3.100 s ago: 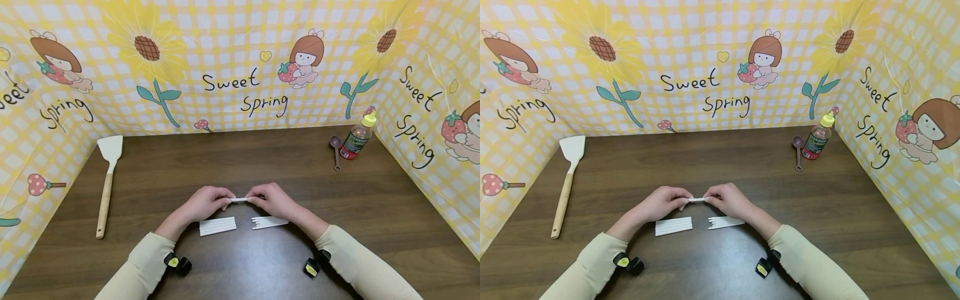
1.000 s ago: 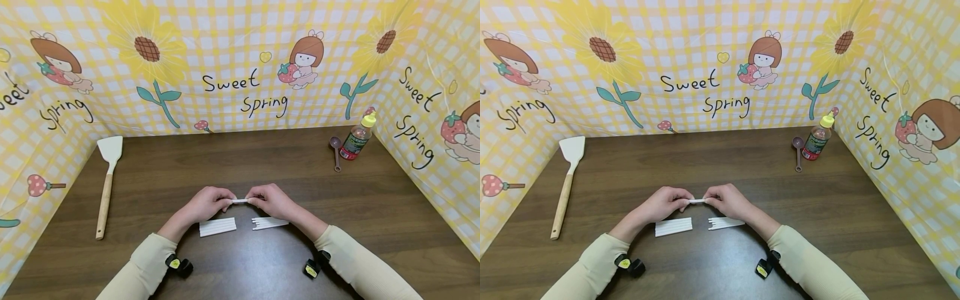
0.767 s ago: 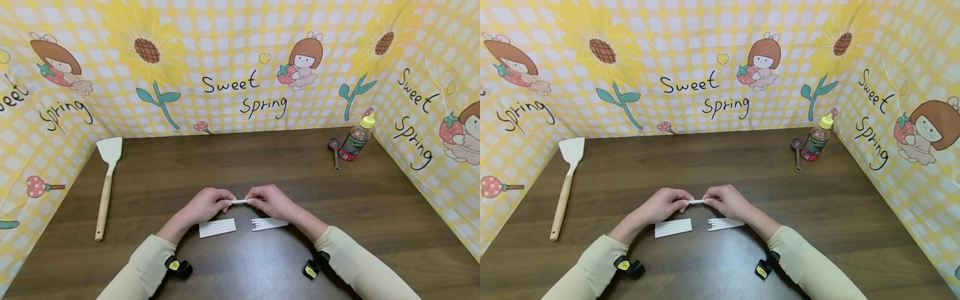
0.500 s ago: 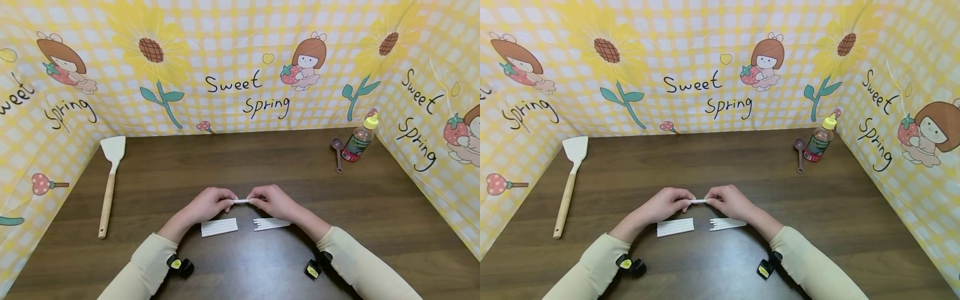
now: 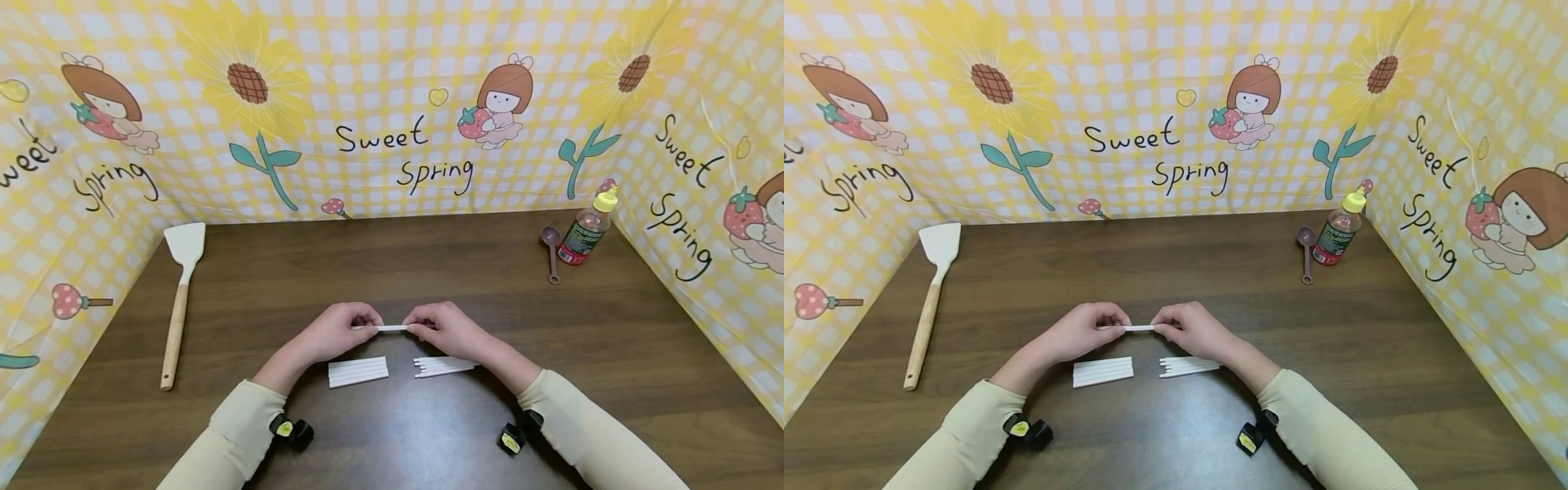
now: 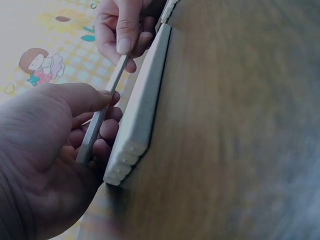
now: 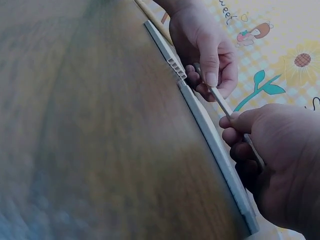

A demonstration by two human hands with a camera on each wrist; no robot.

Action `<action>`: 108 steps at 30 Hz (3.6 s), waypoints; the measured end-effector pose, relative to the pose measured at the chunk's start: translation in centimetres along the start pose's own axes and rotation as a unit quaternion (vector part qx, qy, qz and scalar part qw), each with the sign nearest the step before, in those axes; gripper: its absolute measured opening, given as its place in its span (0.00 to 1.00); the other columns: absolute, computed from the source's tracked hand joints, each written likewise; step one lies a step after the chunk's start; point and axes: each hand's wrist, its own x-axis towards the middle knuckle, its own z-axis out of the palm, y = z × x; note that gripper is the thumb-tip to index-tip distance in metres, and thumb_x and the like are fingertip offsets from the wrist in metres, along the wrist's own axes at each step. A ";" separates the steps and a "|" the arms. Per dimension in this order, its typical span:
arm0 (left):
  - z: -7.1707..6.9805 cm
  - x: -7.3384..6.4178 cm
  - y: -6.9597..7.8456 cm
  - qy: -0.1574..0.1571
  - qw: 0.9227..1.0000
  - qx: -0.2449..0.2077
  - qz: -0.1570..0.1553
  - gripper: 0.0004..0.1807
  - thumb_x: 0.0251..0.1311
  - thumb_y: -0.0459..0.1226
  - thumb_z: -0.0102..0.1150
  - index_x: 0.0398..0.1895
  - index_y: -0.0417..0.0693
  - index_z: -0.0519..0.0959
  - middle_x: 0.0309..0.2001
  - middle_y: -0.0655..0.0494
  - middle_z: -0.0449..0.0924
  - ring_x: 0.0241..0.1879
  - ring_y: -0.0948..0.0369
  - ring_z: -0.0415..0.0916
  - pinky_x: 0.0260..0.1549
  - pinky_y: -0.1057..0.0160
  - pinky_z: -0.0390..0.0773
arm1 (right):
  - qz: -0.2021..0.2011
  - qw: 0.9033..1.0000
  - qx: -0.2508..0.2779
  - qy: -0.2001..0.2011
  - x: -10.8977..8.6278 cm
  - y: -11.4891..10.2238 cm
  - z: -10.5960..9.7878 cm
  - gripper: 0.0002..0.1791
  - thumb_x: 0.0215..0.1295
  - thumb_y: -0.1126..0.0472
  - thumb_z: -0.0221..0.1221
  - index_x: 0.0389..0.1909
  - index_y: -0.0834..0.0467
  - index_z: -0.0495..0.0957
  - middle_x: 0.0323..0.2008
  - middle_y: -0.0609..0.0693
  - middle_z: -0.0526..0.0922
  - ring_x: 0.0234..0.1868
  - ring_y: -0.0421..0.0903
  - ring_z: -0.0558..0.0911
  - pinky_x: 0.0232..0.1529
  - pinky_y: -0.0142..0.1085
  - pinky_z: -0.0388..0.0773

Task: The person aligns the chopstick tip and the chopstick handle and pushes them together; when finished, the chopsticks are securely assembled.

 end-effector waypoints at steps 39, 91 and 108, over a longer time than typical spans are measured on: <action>-2.0 0.0 -1.6 0.097 0.992 0.029 -0.081 0.04 0.66 0.37 0.66 0.41 0.49 0.87 0.34 0.60 0.84 0.35 0.61 0.77 0.39 0.58 0.76 | 0.012 0.977 0.039 0.208 0.1 0.9 -0.6 0.06 0.70 0.64 0.63 0.46 0.60 0.83 0.39 0.47 0.79 0.37 0.43 0.76 0.38 0.36 0.75; -4.6 -1.3 -5.6 0.300 0.933 0.079 -0.181 0.06 0.62 0.35 0.67 0.35 0.40 0.87 0.28 0.51 0.83 0.29 0.55 0.74 0.32 0.58 0.70 | 0.021 0.983 0.060 0.172 0.1 1.2 -0.4 0.07 0.73 0.62 0.60 0.45 0.60 0.84 0.39 0.45 0.80 0.33 0.43 0.77 0.37 0.38 0.77; -4.4 -1.2 -5.5 0.295 0.939 0.084 -0.155 0.08 0.60 0.35 0.69 0.38 0.39 0.85 0.35 0.45 0.78 0.37 0.49 0.74 0.40 0.53 0.69 | 0.022 0.984 0.064 0.167 -0.1 1.2 -0.4 0.07 0.73 0.62 0.61 0.44 0.60 0.84 0.38 0.45 0.81 0.34 0.45 0.78 0.37 0.37 0.76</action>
